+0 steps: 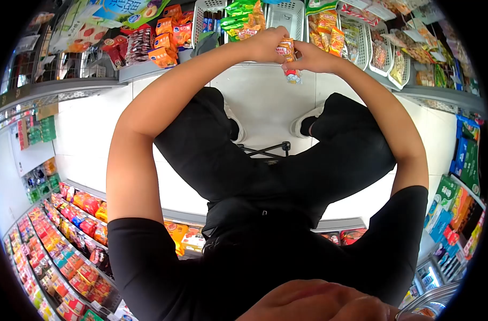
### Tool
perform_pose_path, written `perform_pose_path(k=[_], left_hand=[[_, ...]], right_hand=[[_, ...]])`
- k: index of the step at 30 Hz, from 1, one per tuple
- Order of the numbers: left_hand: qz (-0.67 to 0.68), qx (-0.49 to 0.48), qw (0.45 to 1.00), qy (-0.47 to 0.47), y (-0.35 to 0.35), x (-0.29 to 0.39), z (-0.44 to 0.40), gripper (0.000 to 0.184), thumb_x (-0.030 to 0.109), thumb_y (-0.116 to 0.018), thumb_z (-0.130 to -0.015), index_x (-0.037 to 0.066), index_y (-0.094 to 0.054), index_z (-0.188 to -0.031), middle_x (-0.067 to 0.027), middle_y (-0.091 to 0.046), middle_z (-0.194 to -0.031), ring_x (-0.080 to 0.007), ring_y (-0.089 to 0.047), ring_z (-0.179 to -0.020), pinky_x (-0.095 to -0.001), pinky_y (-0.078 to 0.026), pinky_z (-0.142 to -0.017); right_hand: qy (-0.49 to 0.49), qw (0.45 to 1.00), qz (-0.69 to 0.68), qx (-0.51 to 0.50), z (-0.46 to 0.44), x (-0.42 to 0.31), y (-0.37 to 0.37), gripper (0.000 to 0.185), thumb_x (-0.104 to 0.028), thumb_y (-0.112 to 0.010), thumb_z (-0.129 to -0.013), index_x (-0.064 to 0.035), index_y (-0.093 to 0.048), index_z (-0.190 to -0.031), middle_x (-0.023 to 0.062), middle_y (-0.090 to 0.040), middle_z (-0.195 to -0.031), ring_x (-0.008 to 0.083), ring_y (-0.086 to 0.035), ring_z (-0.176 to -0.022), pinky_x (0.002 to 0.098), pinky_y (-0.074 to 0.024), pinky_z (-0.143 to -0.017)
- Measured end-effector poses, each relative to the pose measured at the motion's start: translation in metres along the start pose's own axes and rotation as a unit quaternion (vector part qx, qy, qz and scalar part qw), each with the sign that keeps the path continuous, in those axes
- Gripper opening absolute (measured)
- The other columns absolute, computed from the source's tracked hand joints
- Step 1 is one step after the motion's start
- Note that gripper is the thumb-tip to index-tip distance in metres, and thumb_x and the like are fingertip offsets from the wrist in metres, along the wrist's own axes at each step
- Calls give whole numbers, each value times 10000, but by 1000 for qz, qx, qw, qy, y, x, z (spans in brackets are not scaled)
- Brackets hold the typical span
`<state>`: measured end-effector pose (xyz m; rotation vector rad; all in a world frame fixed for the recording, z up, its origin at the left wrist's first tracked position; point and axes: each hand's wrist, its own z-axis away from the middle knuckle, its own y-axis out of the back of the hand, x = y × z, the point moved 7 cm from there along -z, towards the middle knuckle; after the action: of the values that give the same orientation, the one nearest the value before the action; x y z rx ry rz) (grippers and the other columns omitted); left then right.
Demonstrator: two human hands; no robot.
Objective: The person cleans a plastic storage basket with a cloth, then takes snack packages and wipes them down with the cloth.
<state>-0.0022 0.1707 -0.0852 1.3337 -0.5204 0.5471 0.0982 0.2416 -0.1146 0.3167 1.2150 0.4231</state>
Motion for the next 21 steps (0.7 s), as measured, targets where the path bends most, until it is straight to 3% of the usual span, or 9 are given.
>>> perform_pose_path(k=[3,5,6,9,10,13,14,16,21], left_hand=[[8,66,998,-19,10,-12,3,886,302,-840,-743,39,-379,-1452,-230,-585,-1235,-343,-618,-1095,-390,-511,-930],[39,2,998,50,19,-16,11,935,355,-837,-752,44,-350,-1487,-205,-609,-1200,-321,-628,-1052,-384,-518,-912],[54,-22,996,67,21,-20,14,934,366,-832,-758,44,-349,-1490,-200,-616,-1191,-315,-630,-1044,-384,-519,-907],[68,-63,993,76,13,-38,23,877,403,-802,-792,40,-384,-1472,-191,-632,-1166,-312,-635,-1032,-391,-519,-903],[67,-71,993,71,10,-44,25,850,416,-789,-806,37,-402,-1461,-189,-637,-1159,-313,-636,-1031,-395,-518,-903],[-6,-168,986,19,-4,-48,42,751,460,-731,-852,15,-474,-1400,-198,-642,-1165,-325,-639,-1048,-399,-516,-906],[-10,-190,981,28,-4,-50,48,733,473,-718,-860,12,-490,-1383,-201,-642,-1172,-329,-637,-1059,-400,-515,-909],[-17,-238,970,50,2,-49,61,703,498,-691,-877,5,-521,-1349,-207,-641,-1185,-339,-634,-1082,-402,-512,-915],[1,-173,983,52,15,-68,57,703,523,-661,-895,12,-518,-1355,-217,-636,-1197,-357,-626,-1106,-409,-504,-924]], right_hand=[[-76,996,-51,7,-11,27,13,638,-425,-772,-842,-1,-563,-1270,133,-692,-1098,202,-669,-1006,331,-526,-879],[-81,993,-56,64,-21,50,28,628,-417,-771,-843,-5,-564,-1268,118,-696,-1082,187,-673,-976,324,-534,-850],[-45,988,58,136,-21,43,41,605,-403,-781,-840,-15,-573,-1256,93,-698,-1046,161,-668,-897,309,-533,-776],[-166,978,-85,94,-45,62,46,630,-436,-779,-852,-50,-539,-1288,57,-645,-1031,118,-629,-876,281,-517,-780],[-217,969,-89,79,-46,55,50,655,-485,-785,-834,-61,-548,-1273,57,-632,-1041,119,-621,-931,286,-515,-799],[-208,970,-67,106,-78,70,64,636,-474,-784,-839,-60,-549,-1262,61,-621,-1071,136,-618,-955,299,-531,-798],[-240,959,-48,145,-86,77,70,544,-335,-775,-864,-55,-571,-1283,59,-667,-1141,167,-634,-969,343,-533,-779],[-237,958,-74,146,-104,91,75,558,-335,-768,-869,-76,-556,-1315,63,-649,-1204,193,-619,-1069,378,-543,-841],[-273,939,-129,166,-127,95,87,666,-331,-781,-860,-66,-467,-1385,75,-577,-1330,212,-517,-1272,386,-539,-959]])
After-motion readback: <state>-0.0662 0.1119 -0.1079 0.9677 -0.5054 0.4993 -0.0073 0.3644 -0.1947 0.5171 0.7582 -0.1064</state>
